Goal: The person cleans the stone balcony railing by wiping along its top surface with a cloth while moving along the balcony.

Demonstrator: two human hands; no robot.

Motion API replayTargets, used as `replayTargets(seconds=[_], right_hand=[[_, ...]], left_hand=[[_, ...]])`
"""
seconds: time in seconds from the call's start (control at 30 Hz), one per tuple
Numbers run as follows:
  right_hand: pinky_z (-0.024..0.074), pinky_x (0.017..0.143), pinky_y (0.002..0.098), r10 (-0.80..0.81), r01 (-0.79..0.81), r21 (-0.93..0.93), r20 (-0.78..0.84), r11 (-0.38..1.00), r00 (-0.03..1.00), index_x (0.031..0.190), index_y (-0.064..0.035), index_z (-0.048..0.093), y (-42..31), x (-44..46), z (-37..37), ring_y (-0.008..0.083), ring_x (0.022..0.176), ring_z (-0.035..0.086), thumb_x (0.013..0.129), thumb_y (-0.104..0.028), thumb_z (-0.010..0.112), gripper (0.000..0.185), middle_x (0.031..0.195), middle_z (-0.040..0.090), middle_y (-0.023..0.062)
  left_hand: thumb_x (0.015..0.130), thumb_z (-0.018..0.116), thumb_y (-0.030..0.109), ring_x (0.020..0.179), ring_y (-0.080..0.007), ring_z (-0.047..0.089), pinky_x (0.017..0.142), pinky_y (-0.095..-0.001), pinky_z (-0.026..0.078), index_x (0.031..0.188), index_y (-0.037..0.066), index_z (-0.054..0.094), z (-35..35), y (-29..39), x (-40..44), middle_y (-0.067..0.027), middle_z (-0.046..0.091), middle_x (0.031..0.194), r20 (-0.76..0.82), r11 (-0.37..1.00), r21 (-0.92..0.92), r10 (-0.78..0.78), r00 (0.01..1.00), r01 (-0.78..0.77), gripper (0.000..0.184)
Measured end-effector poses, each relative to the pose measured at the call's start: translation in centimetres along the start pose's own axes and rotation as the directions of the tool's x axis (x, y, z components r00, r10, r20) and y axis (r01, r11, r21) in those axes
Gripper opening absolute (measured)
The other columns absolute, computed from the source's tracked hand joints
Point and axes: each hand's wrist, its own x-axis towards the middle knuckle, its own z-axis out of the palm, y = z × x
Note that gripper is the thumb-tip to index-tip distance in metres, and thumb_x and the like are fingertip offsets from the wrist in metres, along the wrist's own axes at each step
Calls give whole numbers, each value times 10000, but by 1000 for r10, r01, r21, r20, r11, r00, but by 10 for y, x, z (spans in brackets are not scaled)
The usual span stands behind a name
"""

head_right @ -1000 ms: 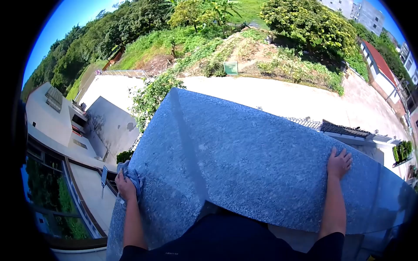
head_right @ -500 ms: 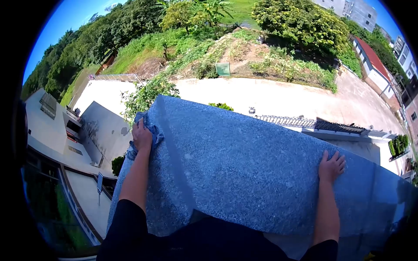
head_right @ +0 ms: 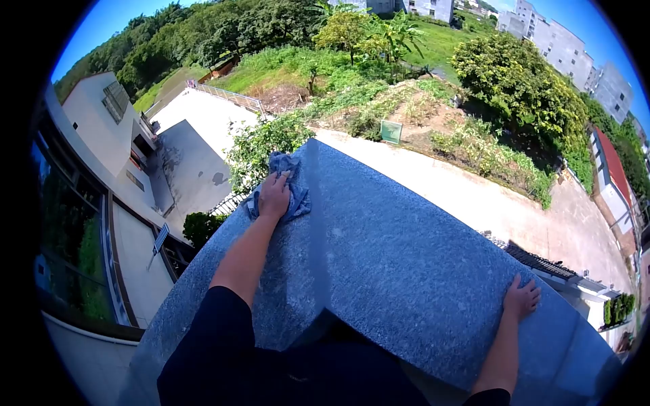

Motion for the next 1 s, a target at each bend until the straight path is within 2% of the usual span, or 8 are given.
replayTargets(seconds=[0.2, 0.43, 0.57, 0.67, 0.7, 0.83, 0.9, 1.0], right_hand=[[339, 1148, 616, -5, 5, 9, 10, 1000, 1000, 1500, -131, 514, 7, 5, 8, 418, 1467, 385, 1011, -676, 473, 733, 1584, 432, 222], [344, 1145, 626, -3, 4, -21, 47, 1000, 999, 1509, -161, 513, 7, 7, 10, 402, 1477, 379, 1006, -708, 446, 746, 1595, 427, 205], [345, 1147, 616, -13, 13, 8, 50, 1000, 999, 1502, -169, 525, 9, 4, 9, 392, 1474, 389, 997, -723, 449, 753, 1598, 430, 197], [341, 1153, 606, -17, 16, 13, 32, 1000, 999, 1497, -162, 536, 11, 3, 6, 388, 1461, 409, 991, -725, 458, 762, 1584, 449, 192], [342, 1156, 599, -16, 16, 9, 3, 1000, 1000, 1495, -154, 540, 11, 3, 10, 390, 1452, 421, 988, -728, 459, 770, 1573, 461, 190], [343, 1162, 584, -20, 22, 28, -58, 999, 998, 1489, -143, 553, 13, 6, 19, 388, 1439, 441, 983, -721, 480, 771, 1551, 490, 188], [333, 1173, 575, -17, 20, 31, -70, 999, 997, 1474, -140, 572, 13, 4, 18, 387, 1436, 446, 981, -715, 492, 761, 1543, 502, 187], [318, 1183, 572, -18, 19, 19, -53, 1000, 998, 1473, -138, 573, 13, 4, 18, 391, 1439, 441, 990, -700, 487, 745, 1560, 488, 185]], left_hand=[[931, 661, 160, 1280, -373, 598, 1080, -433, 499, 1343, 229, 678, -69, -52, -67, -175, 595, 1433, -8, 989, -107, 103, 995, -103, 419], [929, 658, 163, 1228, -344, 621, 1028, -424, 523, 1347, 198, 677, -170, -188, -165, -120, 621, 1368, -161, 981, 73, -166, 973, 179, 420], [954, 628, 179, 1223, -348, 617, 1014, -434, 524, 1360, 185, 660, -238, -265, -253, -117, 615, 1368, -255, 846, 206, -439, 862, 491, 407], [974, 585, 161, 1260, -368, 589, 1050, -446, 493, 1425, 151, 598, -301, -289, -321, -150, 586, 1406, -288, 647, 265, -654, 699, 715, 451], [986, 570, 157, 1269, -384, 580, 1062, -456, 484, 1442, 129, 582, -309, -335, -361, -175, 572, 1419, -334, 626, 324, -626, 705, 709, 457], [989, 565, 137, 1312, -397, 557, 1104, -453, 452, 1493, 141, 544, -370, -369, -457, -205, 555, 1441, -423, 375, 341, -758, 497, 862, 504], [987, 566, 127, 1324, -400, 550, 1120, -454, 441, 1514, 133, 520, -385, -394, -494, -218, 560, 1445, -456, 324, 387, -747, 484, 863, 529], [987, 512, 116, 1328, -405, 548, 1130, -453, 433, 1506, 114, 537, -388, -414, -510, -223, 563, 1453, -509, 290, 305, -756, 412, 907, 519]])
